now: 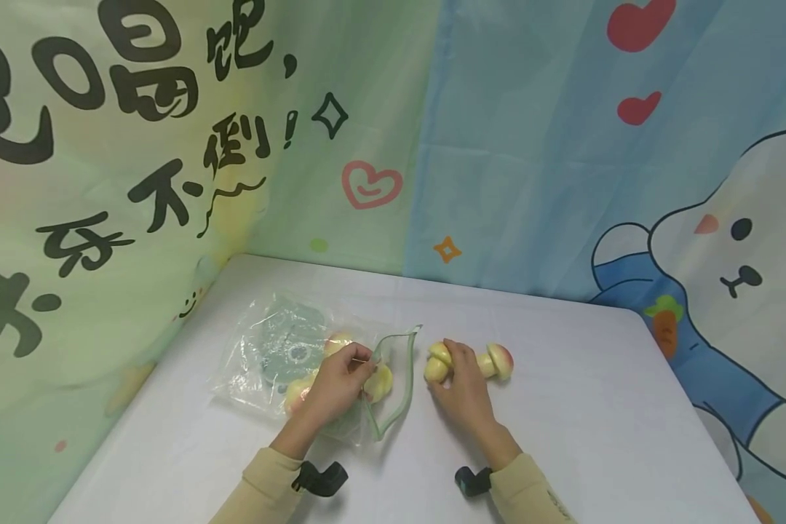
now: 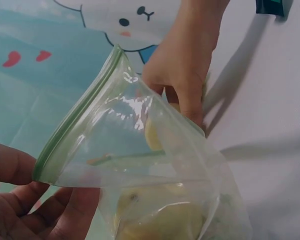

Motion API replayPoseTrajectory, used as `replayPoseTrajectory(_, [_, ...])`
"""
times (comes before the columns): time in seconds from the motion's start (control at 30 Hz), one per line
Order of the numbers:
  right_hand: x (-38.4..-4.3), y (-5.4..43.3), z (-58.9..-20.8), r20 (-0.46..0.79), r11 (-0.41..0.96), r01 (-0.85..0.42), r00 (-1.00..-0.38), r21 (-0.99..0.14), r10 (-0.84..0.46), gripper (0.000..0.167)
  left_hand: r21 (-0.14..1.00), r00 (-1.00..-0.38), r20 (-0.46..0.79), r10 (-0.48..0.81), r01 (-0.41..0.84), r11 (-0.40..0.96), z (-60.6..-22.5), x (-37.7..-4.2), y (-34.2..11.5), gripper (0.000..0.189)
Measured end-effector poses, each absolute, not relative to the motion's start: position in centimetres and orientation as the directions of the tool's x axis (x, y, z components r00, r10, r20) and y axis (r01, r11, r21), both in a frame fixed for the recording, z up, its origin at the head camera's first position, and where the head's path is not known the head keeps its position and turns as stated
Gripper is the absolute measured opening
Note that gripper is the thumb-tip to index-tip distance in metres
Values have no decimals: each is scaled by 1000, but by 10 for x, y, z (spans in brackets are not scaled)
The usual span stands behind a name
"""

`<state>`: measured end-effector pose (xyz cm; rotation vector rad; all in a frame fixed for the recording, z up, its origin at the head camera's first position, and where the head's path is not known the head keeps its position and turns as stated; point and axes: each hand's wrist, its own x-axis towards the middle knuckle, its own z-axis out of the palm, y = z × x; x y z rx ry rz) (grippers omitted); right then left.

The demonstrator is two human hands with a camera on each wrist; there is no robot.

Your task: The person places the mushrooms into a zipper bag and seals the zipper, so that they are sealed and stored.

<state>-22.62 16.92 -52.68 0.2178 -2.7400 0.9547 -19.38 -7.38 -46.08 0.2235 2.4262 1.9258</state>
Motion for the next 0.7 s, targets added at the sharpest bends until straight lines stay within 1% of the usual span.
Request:
replayPoseTrajectory(0.17, [-226,170,-530,277,776,-208,-960,-596,-44,68,969,-990,54,133,84,231,-463,-195,-73,13])
replayPoseTrajectory(0.27, [-226,170,-530,256,778,-198,-965,-597,-49,71,969,-990,50,132,80,235,-464,-195,-73,13])
replayPoseTrajectory(0.37, [-227,169,-528,254,766,-225,-964,-602,-84,75,969,-990,53,133,83,235,-465,-195,-72,13])
replayPoseTrajectory(0.53, [-228,165,-525,308,721,-316,-940,-617,-149,75,967,-990,51,128,81,242,-466,-196,-73,13])
replayPoseTrajectory(0.6, [-228,164,-525,315,711,-324,-937,-624,-151,72,965,-991,49,127,80,251,-466,-196,-73,14])
replayPoseTrajectory(0.7, [-229,163,-525,297,706,-302,-945,-640,-136,68,963,-991,48,126,79,258,-465,-197,-74,14])
